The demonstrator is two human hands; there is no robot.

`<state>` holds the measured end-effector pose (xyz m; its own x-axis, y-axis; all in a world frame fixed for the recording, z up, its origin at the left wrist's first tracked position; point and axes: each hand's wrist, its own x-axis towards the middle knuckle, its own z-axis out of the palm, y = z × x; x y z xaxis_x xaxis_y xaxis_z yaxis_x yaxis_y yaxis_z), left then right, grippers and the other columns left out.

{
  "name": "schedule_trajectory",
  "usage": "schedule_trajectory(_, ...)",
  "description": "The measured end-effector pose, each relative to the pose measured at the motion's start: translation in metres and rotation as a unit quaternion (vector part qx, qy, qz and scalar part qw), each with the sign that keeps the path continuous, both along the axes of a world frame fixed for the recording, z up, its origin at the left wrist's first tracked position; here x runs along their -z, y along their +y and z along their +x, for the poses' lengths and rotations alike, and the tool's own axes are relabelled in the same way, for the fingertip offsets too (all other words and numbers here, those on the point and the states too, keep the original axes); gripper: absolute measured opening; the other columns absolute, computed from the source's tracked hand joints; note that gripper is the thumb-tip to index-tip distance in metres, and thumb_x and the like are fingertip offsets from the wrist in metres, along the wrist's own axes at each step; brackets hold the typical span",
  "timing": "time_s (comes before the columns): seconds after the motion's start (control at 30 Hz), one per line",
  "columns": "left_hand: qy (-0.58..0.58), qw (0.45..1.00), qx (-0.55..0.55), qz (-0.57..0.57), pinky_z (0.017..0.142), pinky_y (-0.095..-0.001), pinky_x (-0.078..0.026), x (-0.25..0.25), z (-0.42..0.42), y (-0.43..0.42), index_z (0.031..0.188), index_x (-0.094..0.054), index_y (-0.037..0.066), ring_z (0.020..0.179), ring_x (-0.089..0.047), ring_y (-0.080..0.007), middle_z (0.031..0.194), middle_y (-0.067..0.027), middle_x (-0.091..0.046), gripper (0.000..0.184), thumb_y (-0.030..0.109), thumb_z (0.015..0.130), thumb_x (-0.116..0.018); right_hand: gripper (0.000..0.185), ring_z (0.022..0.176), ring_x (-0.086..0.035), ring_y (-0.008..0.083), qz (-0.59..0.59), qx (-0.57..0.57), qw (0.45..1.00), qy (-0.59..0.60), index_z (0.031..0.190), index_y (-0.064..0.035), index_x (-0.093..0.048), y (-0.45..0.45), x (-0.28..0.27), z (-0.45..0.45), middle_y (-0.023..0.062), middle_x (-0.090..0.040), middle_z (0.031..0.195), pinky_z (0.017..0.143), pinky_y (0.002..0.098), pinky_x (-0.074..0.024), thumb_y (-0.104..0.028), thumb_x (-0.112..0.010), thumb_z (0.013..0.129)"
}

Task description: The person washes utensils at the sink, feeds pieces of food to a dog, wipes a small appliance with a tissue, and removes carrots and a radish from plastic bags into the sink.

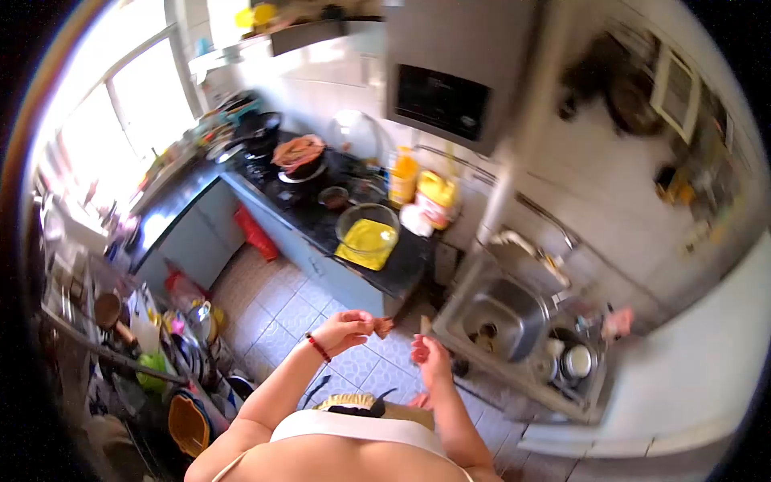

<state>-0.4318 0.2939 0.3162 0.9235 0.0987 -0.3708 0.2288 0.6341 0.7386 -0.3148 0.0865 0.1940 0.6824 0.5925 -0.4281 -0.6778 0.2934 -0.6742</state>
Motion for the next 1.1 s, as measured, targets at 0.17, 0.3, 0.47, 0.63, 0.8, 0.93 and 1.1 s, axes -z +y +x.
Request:
schedule_trajectory(0.17, 0.014, 0.989, -0.142, -0.048, 0.067, -0.0214, -0.048, 0.018, -0.063, 0.111, 0.092, -0.057, 0.004, 0.077, -0.057, -0.0097, 0.085, -0.0031, -0.059, 0.012, 0.003, 0.08, -0.06, 0.022, 0.069, -0.059, 0.0138, -0.006, -0.175, 0.985, 0.013, 0.099, -0.0026, -0.059, 0.146, -0.016, -0.015, 0.0071, -0.062, 0.083, 0.066, 0.0272, -0.0484, -0.018, -0.048, 0.088)
schedule_trajectory(0.3, 0.019, 0.971, -0.219, -0.097, 0.063, -0.0207, -0.049, 0.045, -0.086, 0.166, 0.092, -0.057, 0.003, 0.072, -0.058, -0.01, 0.082, -0.0037, -0.06, 0.013, 0.0, 0.08, -0.059, 0.022, 0.071, -0.059, 0.0138, -0.032, -0.247, 0.968, 0.021, 0.099, -0.0024, -0.059, 0.222, -0.003, -0.014, 0.0071, -0.062, 0.083, 0.067, 0.0272, -0.0483, -0.017, -0.046, 0.088)
schedule_trajectory(0.47, 0.032, 0.96, -0.242, -0.139, 0.061, -0.0203, -0.049, 0.067, -0.069, 0.249, 0.093, -0.057, 0.004, 0.069, -0.058, -0.0101, 0.08, -0.0035, -0.06, 0.014, 0.0, 0.08, -0.059, 0.022, 0.071, -0.058, 0.0136, -0.068, -0.275, 0.958, 0.045, 0.101, -0.002, -0.058, 0.301, 0.006, 0.006, 0.0069, -0.062, 0.084, 0.067, 0.0274, -0.0482, -0.016, -0.045, 0.089)
schedule_trajectory(0.63, 0.034, 0.962, -0.246, -0.111, 0.062, -0.0194, -0.049, 0.062, -0.023, 0.368, 0.091, -0.057, 0.004, 0.069, -0.058, -0.0096, 0.079, -0.002, -0.059, 0.012, -0.001, 0.08, -0.059, 0.021, 0.071, -0.058, 0.0133, -0.093, -0.27, 0.957, 0.043, 0.099, -0.0031, -0.059, 0.405, -0.001, 0.052, 0.006, -0.062, 0.083, 0.067, 0.0268, -0.0483, -0.016, -0.045, 0.089)
schedule_trajectory(0.8, 0.016, 0.963, -0.265, -0.054, 0.058, -0.0175, -0.047, 0.035, 0.003, 0.484, 0.09, -0.057, 0.004, 0.065, -0.055, -0.0067, 0.082, -0.0024, -0.058, 0.012, -0.002, 0.08, -0.056, 0.022, 0.07, -0.056, 0.0106, -0.046, -0.268, 0.962, -0.016, 0.098, -0.0035, -0.059, 0.523, -0.032, 0.097, 0.0045, -0.061, 0.082, 0.067, 0.0246, -0.0468, -0.018, -0.045, 0.089)
schedule_trajectory(0.93, -0.005, 0.95, -0.302, -0.08, 0.06, -0.0182, -0.048, 0.04, 0.002, 0.556, 0.091, -0.057, 0.004, 0.066, -0.057, -0.0072, 0.08, -0.0018, -0.059, 0.013, -0.001, 0.08, -0.057, 0.017, 0.068, -0.057, 0.0094, -0.102, -0.286, 0.95, -0.067, 0.097, -0.0037, -0.059, 0.611, -0.052, 0.114, 0.0042, -0.061, 0.08, 0.064, 0.0226, -0.0469, -0.015, -0.049, 0.087)
schedule_trajectory(1.1, 0.016, 0.951, -0.282, -0.122, 0.06, -0.0183, -0.048, 0.065, 0.002, 0.65, 0.091, -0.057, 0.005, 0.066, -0.057, -0.0084, 0.079, -0.0017, -0.059, 0.015, -0.002, 0.078, -0.059, 0.012, 0.062, -0.056, 0.0112, -0.197, -0.141, 0.812, -0.531, 0.093, -0.0035, -0.059, 0.729, -0.024, 0.173, 0.0043, -0.061, 0.079, 0.057, 0.0236, -0.0464, -0.011, -0.054, 0.085)
